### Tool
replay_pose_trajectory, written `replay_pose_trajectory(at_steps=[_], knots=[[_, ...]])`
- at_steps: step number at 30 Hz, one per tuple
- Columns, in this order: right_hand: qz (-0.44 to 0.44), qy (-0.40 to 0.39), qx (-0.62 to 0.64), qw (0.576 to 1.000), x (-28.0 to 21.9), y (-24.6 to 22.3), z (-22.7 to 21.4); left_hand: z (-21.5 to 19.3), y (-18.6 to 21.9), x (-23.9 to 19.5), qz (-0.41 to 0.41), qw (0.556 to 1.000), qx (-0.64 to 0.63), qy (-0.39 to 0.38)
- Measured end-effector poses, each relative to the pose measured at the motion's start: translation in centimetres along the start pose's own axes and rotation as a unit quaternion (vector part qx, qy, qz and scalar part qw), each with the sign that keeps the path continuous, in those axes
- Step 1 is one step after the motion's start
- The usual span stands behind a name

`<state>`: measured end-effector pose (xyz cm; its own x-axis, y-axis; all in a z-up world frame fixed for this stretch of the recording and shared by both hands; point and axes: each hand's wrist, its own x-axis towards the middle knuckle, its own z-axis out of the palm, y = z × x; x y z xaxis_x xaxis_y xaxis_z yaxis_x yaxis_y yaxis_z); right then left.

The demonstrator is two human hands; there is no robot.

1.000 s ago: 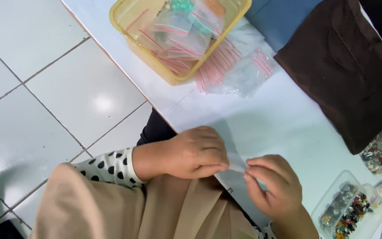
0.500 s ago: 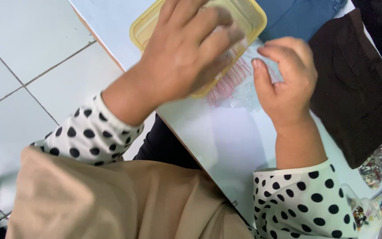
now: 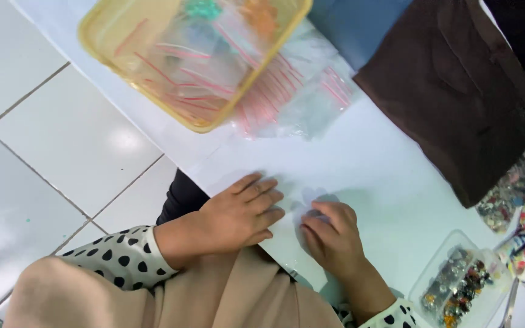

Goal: Picking up small beads and placing them into small plastic bags for packaging

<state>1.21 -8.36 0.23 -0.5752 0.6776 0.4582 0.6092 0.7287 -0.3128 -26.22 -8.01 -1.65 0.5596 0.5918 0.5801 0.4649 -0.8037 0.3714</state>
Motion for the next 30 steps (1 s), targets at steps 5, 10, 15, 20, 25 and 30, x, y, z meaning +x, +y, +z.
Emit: replay_pose_trajectory(at_steps=[5,10,15,20,25,30], knots=[[0.020,-0.005,-0.026,0.999,-5.9,0.9,-3.1,2.0,2.8,3.4,0.018,0.982,-0.017,-0.185],[0.054,-0.005,-0.031,0.998,-9.0,1.6,-6.8,4.3,5.6,9.9,0.106,0.909,0.010,-0.402],[0.035,0.023,-0.062,0.997,-11.8,2.8,-6.9,13.6,6.1,14.7,0.214,0.863,-0.068,-0.453],[0.107,0.041,-0.158,0.981,-15.2,4.4,-10.8,17.2,9.6,23.0,0.200,0.812,-0.151,-0.527],[0.202,0.066,-0.086,0.973,-16.5,5.2,-19.5,22.2,11.1,21.1,0.159,0.861,-0.328,-0.354],[0.335,0.087,-0.193,0.918,-21.3,7.5,-22.5,23.1,10.6,19.5,0.256,0.881,-0.231,-0.323]])
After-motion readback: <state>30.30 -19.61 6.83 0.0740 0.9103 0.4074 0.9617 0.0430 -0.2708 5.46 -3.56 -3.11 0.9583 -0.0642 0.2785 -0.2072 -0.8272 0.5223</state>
